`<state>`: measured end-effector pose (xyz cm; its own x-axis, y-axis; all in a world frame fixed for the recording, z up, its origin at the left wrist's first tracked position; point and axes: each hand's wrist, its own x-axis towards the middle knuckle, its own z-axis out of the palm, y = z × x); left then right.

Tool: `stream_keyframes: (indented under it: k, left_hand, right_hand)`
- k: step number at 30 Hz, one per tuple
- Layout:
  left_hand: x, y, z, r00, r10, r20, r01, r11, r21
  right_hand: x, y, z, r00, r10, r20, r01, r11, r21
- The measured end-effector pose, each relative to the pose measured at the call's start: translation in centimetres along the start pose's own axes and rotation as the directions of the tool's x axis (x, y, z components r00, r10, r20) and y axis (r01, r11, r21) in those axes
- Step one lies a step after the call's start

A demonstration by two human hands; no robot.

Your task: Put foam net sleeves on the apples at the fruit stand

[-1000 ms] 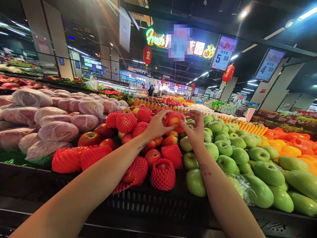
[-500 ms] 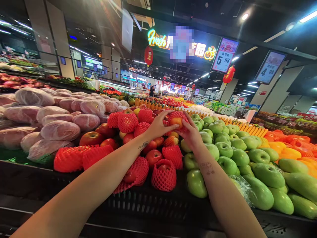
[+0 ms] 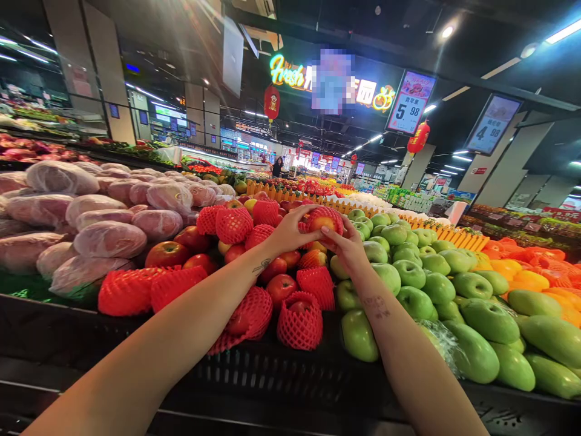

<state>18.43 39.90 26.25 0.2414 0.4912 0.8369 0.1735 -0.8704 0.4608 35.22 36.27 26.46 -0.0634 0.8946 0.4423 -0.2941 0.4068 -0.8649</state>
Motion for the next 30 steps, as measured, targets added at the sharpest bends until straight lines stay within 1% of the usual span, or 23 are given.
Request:
stream_keyframes:
  k: [3, 4, 6, 8, 10, 12, 13, 15, 18, 20, 22, 23, 25, 27, 29, 30]
  left_hand:
    - [0.1, 0.4, -0.1, 0.998, -0.054, -0.036, 0.054, 0.999, 0.005]
    - [0.1, 0.5, -0.1, 0.996, -0.074, -0.043, 0.076, 0.996, 0.043]
    - [0.2, 0.6, -0.2, 0.995, -0.102, -0.022, 0.104, 0.976, 0.191]
    - [0.3, 0.7, -0.4, 0.993, -0.120, 0.024, 0.101, 0.916, 0.388]
    - [0.3, 0.9, -0.5, 0.992, -0.120, 0.034, 0.083, 0.837, 0.542]
    - [0.3, 1.2, -0.5, 0.996, -0.089, 0.009, 0.063, 0.772, 0.632]
    - [0.3, 1.4, -0.5, 0.998, -0.061, 0.003, 0.044, 0.753, 0.657]
    - [0.2, 1.8, -0.5, 1.000, 0.014, 0.023, -0.026, 0.734, 0.678]
    - [0.0, 2.3, -0.3, 0.989, 0.130, 0.066, -0.142, 0.748, 0.649]
    - [-0.2, 2.5, -0.1, 0.984, 0.173, 0.041, -0.162, 0.782, 0.602]
    - [-0.4, 2.6, 0.1, 0.983, 0.180, -0.027, -0.137, 0.829, 0.542]
    - [-0.4, 2.6, 0.2, 0.983, 0.174, -0.064, -0.118, 0.852, 0.511]
    - [-0.4, 2.6, 0.3, 0.978, 0.164, -0.130, -0.087, 0.884, 0.460]
    - [-0.4, 2.6, 0.3, 0.972, 0.161, -0.173, -0.071, 0.896, 0.438]
    - [-0.4, 2.7, 0.1, 0.967, 0.170, -0.192, -0.066, 0.889, 0.453]
    - [-0.4, 2.7, -0.1, 0.967, 0.176, -0.186, -0.068, 0.878, 0.474]
  right_hand:
    - [0.2, 0.0, -0.1, 0.999, 0.006, -0.053, -0.003, 0.998, 0.061]
    - [0.2, -0.1, -0.2, 0.997, 0.004, -0.074, 0.002, 0.997, 0.079]
    - [0.3, -0.1, -0.3, 0.995, -0.001, -0.103, 0.010, 0.996, 0.094]
    - [0.4, 0.0, -0.3, 0.993, 0.001, -0.120, 0.009, 0.997, 0.081]
    - [0.5, 0.2, -0.3, 0.990, 0.013, -0.137, -0.006, 0.999, 0.047]
    - [0.6, 0.3, -0.2, 0.987, 0.016, -0.158, -0.017, 1.000, -0.003]
    - [0.6, 0.4, -0.2, 0.985, -0.001, -0.173, -0.006, 0.999, -0.039]
    - [0.7, 0.4, -0.3, 0.975, -0.088, -0.202, 0.059, 0.988, -0.144]
    - [0.8, 0.1, -0.5, 0.943, -0.253, -0.216, 0.179, 0.933, -0.312]
    - [0.8, -0.1, -0.6, 0.927, -0.316, -0.200, 0.221, 0.894, -0.389]
    - [0.7, -0.3, -0.6, 0.918, -0.350, -0.186, 0.246, 0.872, -0.424]
    - [0.7, -0.4, -0.6, 0.922, -0.344, -0.175, 0.249, 0.876, -0.412]
    - [0.6, -0.4, -0.4, 0.954, -0.264, -0.144, 0.207, 0.923, -0.325]
    - [0.4, -0.4, -0.1, 0.992, -0.098, -0.074, 0.080, 0.972, -0.223]
    - [0.1, -0.3, 0.2, 0.998, 0.060, 0.013, -0.057, 0.978, -0.202]
    - [0.0, -0.3, 0.3, 0.994, 0.104, 0.041, -0.093, 0.972, -0.215]
